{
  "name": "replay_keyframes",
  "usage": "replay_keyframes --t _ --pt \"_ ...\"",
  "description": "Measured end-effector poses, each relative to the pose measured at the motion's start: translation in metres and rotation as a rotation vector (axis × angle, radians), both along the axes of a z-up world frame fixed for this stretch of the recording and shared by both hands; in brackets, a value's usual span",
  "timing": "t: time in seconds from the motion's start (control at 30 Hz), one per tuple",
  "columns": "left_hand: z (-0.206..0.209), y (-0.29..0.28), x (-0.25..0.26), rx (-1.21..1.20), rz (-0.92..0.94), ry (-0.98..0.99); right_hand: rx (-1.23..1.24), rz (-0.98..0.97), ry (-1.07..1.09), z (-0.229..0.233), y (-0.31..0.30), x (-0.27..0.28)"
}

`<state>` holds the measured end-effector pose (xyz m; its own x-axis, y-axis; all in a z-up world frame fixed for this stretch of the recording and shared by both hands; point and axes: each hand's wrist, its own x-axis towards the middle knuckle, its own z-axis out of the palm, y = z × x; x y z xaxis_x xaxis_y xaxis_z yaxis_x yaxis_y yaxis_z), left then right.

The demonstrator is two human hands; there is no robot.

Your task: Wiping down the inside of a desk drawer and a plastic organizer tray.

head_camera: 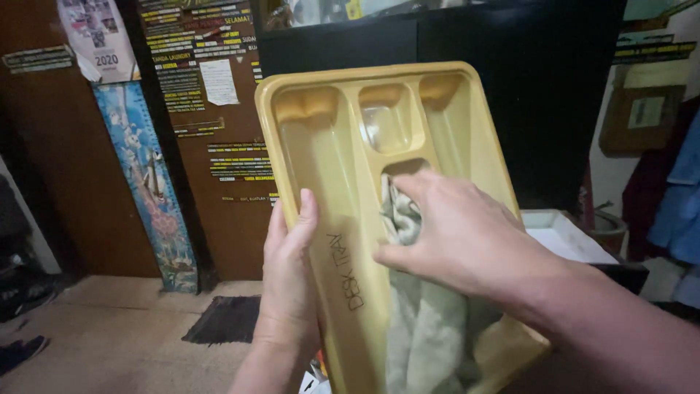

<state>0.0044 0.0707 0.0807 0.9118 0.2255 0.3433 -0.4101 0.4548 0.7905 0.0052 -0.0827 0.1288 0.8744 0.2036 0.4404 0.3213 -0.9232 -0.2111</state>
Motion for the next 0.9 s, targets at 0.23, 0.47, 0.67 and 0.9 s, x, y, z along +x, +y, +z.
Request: replay_keyframes --t 0.23,0.47,0.67,0.9 --pt "-0.024 0.006 0.02 0.049 0.036 -0.045 -0.139 -0.103 0.114 -0.013 -0.01 0.016" --pt "-0.032 0.016 0.021 0.06 0.046 0.103 0.592 0.124 0.275 -0.034 -0.034 0.042" --pt "-0.046 0.018 0.02 0.177 0.036 0.114 0.379 0.125 -0.152 0.002 -0.028 0.046" --pt "-0.031 0.019 0.01 0.174 0.054 0.106 -0.001 0.436 -0.322 -0.026 -0.037 0.086"
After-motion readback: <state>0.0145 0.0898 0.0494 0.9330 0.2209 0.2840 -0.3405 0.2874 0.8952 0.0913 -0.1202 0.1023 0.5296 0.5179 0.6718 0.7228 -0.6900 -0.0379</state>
